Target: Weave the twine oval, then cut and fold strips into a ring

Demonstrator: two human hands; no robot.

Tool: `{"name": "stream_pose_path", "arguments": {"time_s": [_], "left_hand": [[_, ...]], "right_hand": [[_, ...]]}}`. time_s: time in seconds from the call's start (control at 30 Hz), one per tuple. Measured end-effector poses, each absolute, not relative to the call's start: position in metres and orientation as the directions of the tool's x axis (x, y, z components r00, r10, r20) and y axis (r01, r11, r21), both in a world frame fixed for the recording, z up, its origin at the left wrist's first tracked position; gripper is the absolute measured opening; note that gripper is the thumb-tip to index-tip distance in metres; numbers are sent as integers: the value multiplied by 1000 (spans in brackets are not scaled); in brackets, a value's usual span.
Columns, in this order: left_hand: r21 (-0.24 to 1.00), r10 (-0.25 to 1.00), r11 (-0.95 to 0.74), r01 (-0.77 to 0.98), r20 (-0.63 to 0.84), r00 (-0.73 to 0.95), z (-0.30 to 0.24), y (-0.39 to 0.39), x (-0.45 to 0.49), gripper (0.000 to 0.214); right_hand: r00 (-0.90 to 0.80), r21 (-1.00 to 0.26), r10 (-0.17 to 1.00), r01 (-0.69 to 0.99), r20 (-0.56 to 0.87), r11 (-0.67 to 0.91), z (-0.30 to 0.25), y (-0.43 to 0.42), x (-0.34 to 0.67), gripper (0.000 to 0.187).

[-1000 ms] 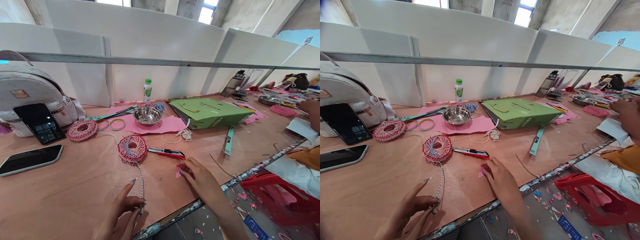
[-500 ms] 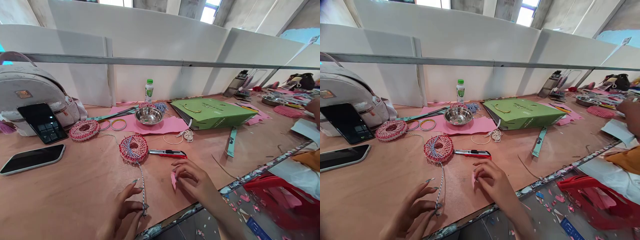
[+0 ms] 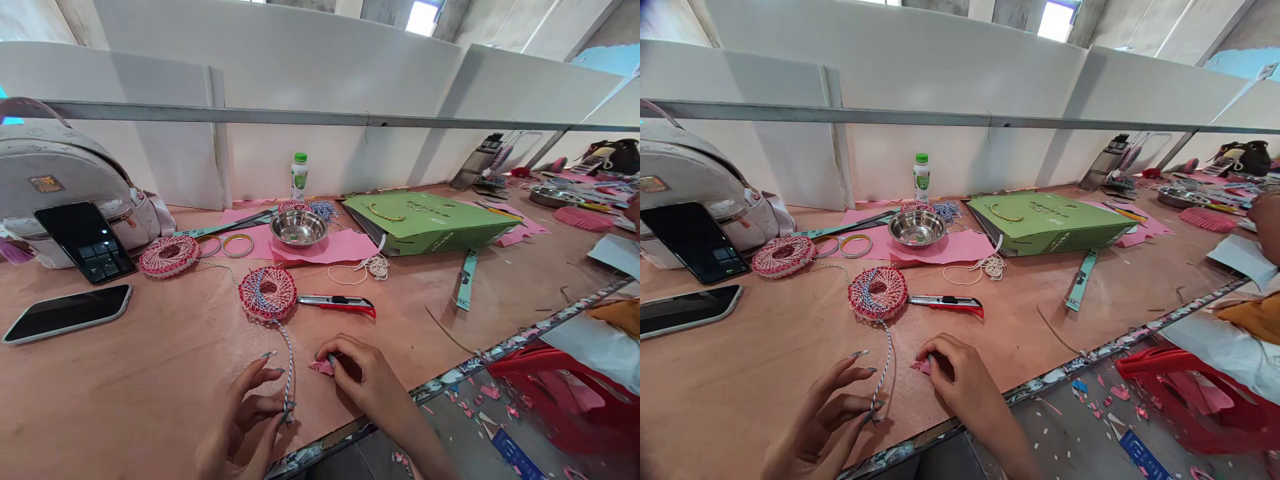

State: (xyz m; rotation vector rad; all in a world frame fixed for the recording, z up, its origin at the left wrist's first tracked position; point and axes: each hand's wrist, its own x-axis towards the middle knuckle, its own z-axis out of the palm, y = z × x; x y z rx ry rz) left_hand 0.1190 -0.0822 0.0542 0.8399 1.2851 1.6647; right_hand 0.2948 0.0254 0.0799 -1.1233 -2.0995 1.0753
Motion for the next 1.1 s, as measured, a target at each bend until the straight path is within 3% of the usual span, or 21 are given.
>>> {"name": "stream_pose_path", "arguments": {"time_s": [0.2,0.37,0.57,0.8,0.97,1.1], "left_hand": [[964,899,-99,-246,-20,-438,56,-82,122,46],[974,891,-76,-214,-30,-453,62,-81,120,50],[972,892,-58,-229,-53,-449,67,-81,120,48],[965,889,-50,-258,-75,-451,68,-80,118,52],[973,884,-62,-223,-50,-464,70,-80,114,55],[968,865,-77,-241,-56,-499,72,-79,116,62]], "right_hand": [[-498,-867,867,432,0,248,75,26,296,4],[-479,-938,876,327,-61,114,73,22,295,17],[-493,-971,867,234,-69,56,77,13,289,17],[-472,-993,877,114,-91,-42,84,7,282,25],[-545,-979,823,-19,-159,-202,84,-7,271,28],[-499,-955,841,-78,-210,-284,78,-18,260,39]]}}
